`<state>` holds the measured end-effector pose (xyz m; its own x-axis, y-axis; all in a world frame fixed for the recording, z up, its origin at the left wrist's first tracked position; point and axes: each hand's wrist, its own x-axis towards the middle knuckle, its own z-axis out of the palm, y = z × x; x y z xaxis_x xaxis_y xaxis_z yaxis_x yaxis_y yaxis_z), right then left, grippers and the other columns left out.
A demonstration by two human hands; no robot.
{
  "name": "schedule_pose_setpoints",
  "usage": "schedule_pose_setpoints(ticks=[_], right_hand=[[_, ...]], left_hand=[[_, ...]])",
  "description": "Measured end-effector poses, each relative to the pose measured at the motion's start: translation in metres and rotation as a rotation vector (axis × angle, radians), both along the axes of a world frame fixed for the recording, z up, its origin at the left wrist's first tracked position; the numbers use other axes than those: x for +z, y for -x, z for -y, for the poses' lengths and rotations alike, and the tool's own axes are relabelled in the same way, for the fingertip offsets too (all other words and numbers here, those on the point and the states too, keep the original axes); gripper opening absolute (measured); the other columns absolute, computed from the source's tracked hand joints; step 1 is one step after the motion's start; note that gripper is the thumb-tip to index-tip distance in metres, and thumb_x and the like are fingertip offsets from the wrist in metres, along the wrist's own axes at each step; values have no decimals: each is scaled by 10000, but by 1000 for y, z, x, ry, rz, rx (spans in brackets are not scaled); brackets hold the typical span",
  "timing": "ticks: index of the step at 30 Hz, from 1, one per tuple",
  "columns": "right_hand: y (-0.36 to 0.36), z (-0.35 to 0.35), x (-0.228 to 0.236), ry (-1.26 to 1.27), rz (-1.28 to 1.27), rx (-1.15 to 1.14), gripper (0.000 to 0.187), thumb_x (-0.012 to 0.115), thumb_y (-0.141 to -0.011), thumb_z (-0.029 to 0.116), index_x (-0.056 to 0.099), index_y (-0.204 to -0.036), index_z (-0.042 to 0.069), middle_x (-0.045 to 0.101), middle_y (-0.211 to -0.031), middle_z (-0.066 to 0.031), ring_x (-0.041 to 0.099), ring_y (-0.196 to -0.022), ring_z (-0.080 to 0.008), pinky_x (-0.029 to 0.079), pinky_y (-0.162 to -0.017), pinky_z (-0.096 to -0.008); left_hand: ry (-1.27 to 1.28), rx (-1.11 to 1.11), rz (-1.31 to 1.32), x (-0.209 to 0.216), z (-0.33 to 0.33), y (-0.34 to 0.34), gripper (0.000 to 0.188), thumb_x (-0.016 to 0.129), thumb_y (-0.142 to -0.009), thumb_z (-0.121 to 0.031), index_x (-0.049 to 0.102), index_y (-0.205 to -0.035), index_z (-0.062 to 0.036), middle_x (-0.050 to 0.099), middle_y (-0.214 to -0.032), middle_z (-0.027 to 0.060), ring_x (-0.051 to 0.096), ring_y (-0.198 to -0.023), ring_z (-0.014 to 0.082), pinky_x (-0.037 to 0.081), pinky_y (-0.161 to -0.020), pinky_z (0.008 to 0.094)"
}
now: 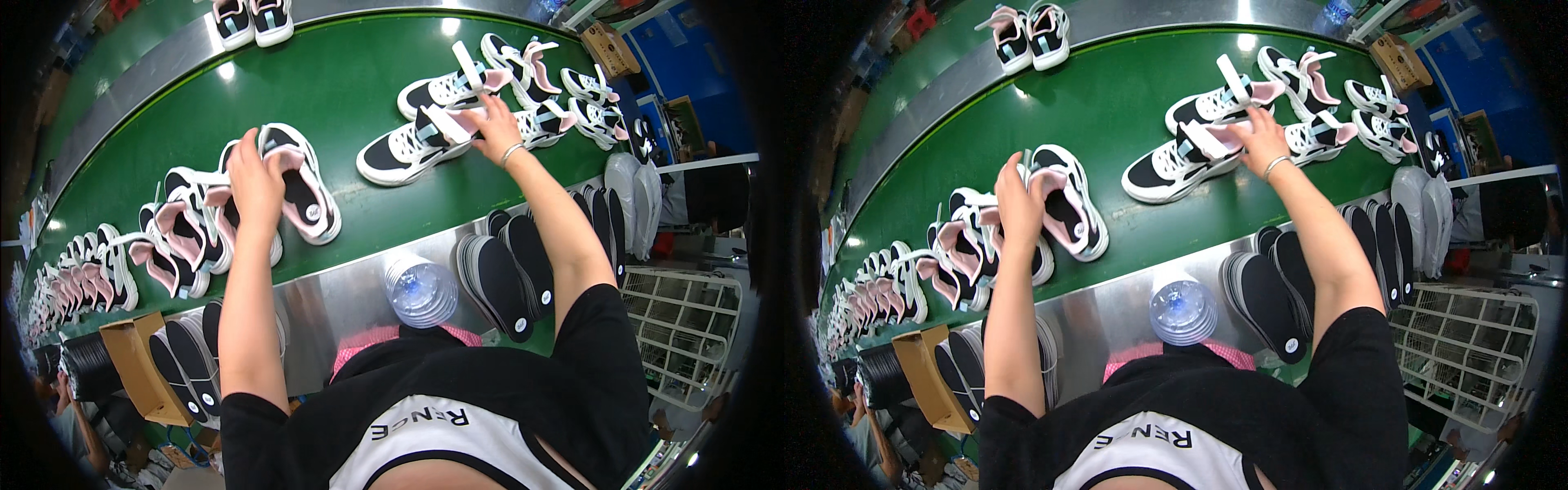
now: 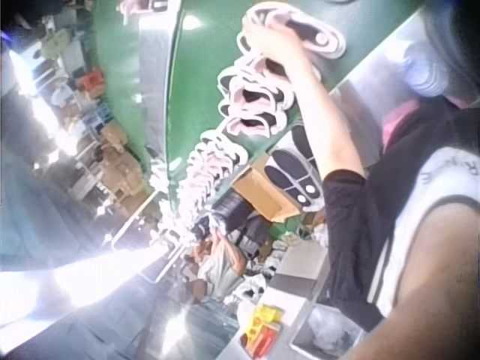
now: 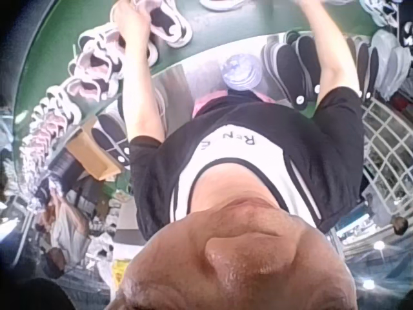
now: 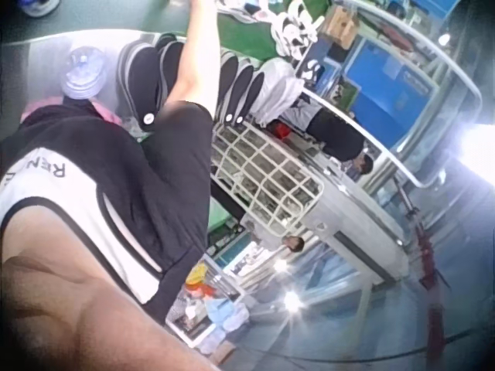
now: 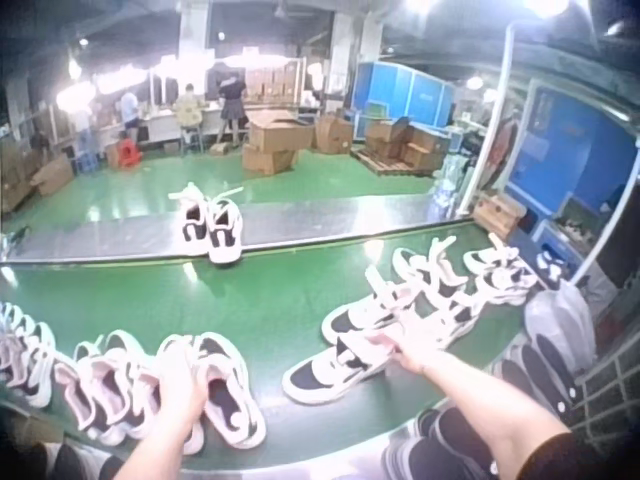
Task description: The person picks up insoles from a stack and places them into shoes on a conveyor belt.
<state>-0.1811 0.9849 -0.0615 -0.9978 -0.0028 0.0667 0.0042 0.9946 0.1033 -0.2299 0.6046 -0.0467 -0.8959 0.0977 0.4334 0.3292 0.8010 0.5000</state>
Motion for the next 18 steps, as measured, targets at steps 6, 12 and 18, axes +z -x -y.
schedule_pose_setpoints(ticks=[6,12,18], right_hand=[[21,-4,19,-63,27,-31,348,724,-537,347,637,-848,220,253,-1333,-128,132,-1259,-325,134,-985,-469],[52,-17,0,43,218,-69,464,708,-505,454,630,-903,228,492,-1052,-113,415,-1043,-273,259,-886,-460],[46,40,37,109,40,143,371,676,-574,401,640,-840,145,567,-922,-87,502,-938,-247,314,-830,-468]], left_hand=[[231,-267,-92,-11,-32,-83,365,609,-702,-226,505,-1016,-71,488,-1010,90,438,-996,250,249,-904,430],[265,-241,89,-24,-36,-93,276,615,-683,-161,543,-929,-57,489,-1052,122,449,-996,269,237,-893,463],[-161,-372,416,-19,-74,-78,342,535,-790,-172,464,-1060,25,475,-1076,166,465,-967,308,367,-823,366]])
